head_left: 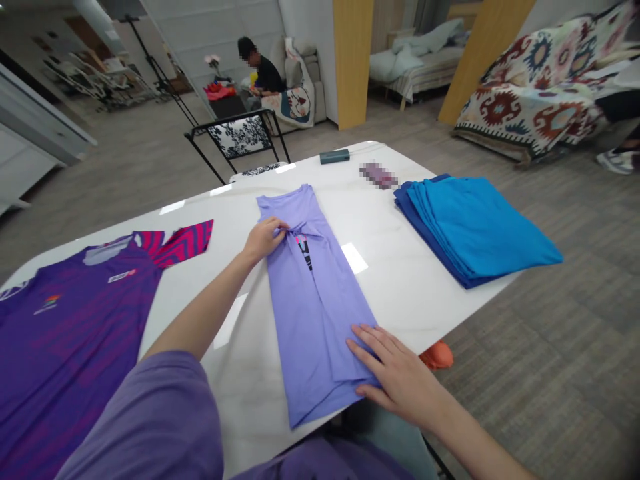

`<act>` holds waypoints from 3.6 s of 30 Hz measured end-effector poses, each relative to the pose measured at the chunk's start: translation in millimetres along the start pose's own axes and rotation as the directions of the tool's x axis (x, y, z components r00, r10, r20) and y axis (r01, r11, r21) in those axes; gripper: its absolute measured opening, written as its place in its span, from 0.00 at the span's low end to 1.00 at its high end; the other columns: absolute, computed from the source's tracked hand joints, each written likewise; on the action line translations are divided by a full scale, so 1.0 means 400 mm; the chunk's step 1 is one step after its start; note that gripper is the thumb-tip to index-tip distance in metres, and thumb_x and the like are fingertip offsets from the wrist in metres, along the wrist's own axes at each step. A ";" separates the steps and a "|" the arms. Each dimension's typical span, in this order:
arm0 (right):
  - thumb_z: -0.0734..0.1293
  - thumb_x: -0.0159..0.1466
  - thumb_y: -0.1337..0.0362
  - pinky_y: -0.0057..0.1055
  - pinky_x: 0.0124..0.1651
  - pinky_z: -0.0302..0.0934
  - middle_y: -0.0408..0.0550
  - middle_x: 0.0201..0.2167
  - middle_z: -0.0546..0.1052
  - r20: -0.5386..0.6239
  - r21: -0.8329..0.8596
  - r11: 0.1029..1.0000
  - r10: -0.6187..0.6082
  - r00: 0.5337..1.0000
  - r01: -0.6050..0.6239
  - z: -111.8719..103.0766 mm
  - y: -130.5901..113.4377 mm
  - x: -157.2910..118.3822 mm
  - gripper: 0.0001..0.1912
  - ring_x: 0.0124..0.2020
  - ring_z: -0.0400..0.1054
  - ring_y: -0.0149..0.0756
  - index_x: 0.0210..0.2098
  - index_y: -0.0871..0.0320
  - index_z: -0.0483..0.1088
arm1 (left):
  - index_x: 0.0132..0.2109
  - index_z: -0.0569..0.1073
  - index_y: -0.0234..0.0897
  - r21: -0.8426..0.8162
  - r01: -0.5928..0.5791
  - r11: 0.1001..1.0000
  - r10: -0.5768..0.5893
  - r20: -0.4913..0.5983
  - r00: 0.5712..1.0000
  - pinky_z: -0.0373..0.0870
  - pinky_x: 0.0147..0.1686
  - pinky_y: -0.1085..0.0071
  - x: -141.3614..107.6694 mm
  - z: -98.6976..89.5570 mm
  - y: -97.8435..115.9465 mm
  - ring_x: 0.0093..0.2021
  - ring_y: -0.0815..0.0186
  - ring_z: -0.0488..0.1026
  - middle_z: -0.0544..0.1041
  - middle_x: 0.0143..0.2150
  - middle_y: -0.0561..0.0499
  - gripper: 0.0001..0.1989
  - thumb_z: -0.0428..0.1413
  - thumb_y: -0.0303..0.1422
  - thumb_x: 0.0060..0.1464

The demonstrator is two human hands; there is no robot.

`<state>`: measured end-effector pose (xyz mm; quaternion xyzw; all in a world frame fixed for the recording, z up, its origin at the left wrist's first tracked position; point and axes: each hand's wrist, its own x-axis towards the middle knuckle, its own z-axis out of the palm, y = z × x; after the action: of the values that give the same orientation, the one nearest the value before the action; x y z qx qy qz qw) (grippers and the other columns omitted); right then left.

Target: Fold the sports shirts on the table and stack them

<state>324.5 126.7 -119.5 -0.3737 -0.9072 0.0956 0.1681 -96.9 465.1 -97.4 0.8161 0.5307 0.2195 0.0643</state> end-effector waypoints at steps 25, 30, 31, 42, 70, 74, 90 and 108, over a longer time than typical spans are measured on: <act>0.78 0.62 0.62 0.63 0.84 0.57 0.55 0.86 0.50 0.056 -0.006 0.999 -0.046 0.997 0.047 0.009 -0.045 0.010 0.63 0.85 0.51 0.58 0.88 0.51 0.43 | 0.85 0.59 0.43 -0.013 -0.040 0.999 0.041 0.102 0.994 0.50 0.84 0.41 -0.205 -0.014 0.320 0.86 0.46 0.52 0.57 0.85 0.40 0.39 0.48 0.54 0.77; 0.73 0.65 0.72 0.61 0.86 0.51 0.54 0.85 0.55 0.068 -0.029 0.998 -0.053 0.996 0.055 -0.024 0.029 -0.073 0.57 0.85 0.51 0.52 0.87 0.51 0.46 | 0.87 0.52 0.55 -0.112 -0.127 0.986 0.151 0.239 0.959 0.65 0.80 0.42 -0.752 -0.097 0.502 0.83 0.41 0.59 0.60 0.84 0.42 0.53 0.65 0.57 0.64; 0.72 0.66 0.74 0.59 0.86 0.51 0.53 0.84 0.57 0.074 -0.038 0.996 -0.074 0.994 0.077 -0.024 0.044 -0.086 0.55 0.85 0.53 0.50 0.86 0.50 0.48 | 0.87 0.49 0.56 -0.089 -0.128 0.988 0.146 0.256 0.956 0.64 0.81 0.40 -0.838 -0.098 0.536 0.83 0.40 0.59 0.60 0.84 0.43 0.56 0.67 0.57 0.63; 0.67 0.70 0.77 0.51 0.72 0.63 0.48 0.69 0.80 -0.023 -0.016 0.990 -0.138 0.990 0.138 -0.030 -0.030 -0.156 0.30 0.75 0.68 0.48 0.65 0.46 0.81 | 0.73 0.78 0.62 0.026 -0.105 0.994 0.104 0.058 0.993 0.74 0.75 0.45 -1.070 -0.034 0.639 0.73 0.55 0.76 0.81 0.70 0.57 0.31 0.53 0.27 0.71; 0.58 0.81 0.46 0.62 0.84 0.48 0.63 0.83 0.60 -0.116 0.033 0.953 0.303 0.946 -0.301 0.020 0.156 0.598 0.37 0.83 0.53 0.58 0.81 0.62 0.61 | 0.82 0.64 0.42 0.087 0.169 0.982 -0.160 -0.104 0.982 0.43 0.84 0.42 -0.398 -0.042 0.287 0.87 0.42 0.47 0.56 0.86 0.42 0.38 0.53 0.55 0.75; 0.56 0.81 0.39 0.67 0.86 0.36 0.56 0.86 0.51 0.071 -0.053 0.972 0.232 0.970 -0.228 0.090 0.146 0.543 0.40 0.87 0.42 0.58 0.84 0.54 0.56 | 0.84 0.61 0.46 0.053 0.175 0.983 -0.178 0.053 0.983 0.39 0.85 0.40 -0.434 0.047 0.278 0.88 0.43 0.44 0.55 0.86 0.45 0.42 0.50 0.61 0.74; 0.58 0.81 0.39 0.60 0.88 0.36 0.59 0.86 0.48 0.131 -0.059 0.995 0.084 0.988 -0.077 0.031 -0.109 0.192 0.47 0.88 0.42 0.53 0.87 0.60 0.43 | 0.87 0.52 0.48 -0.001 0.035 0.999 -0.034 0.148 0.988 0.41 0.86 0.43 -0.758 -0.021 0.477 0.88 0.46 0.40 0.48 0.88 0.46 0.44 0.51 0.59 0.75; 0.73 0.70 0.42 0.68 0.78 0.58 0.60 0.70 0.76 0.177 0.200 0.781 0.565 0.806 -0.592 0.030 0.132 0.585 0.37 0.73 0.68 0.65 0.69 0.56 0.69 | 0.56 0.80 0.33 -0.158 0.590 0.792 -0.571 0.150 0.807 0.75 0.63 0.51 -0.366 -0.056 0.225 0.58 0.45 0.79 0.84 0.56 0.38 0.24 0.66 0.44 0.60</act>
<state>198.4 329.5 -91.8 -0.6047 -0.7371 0.2738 0.1267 -81.0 292.6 -89.5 0.6125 0.7276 0.2018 0.2339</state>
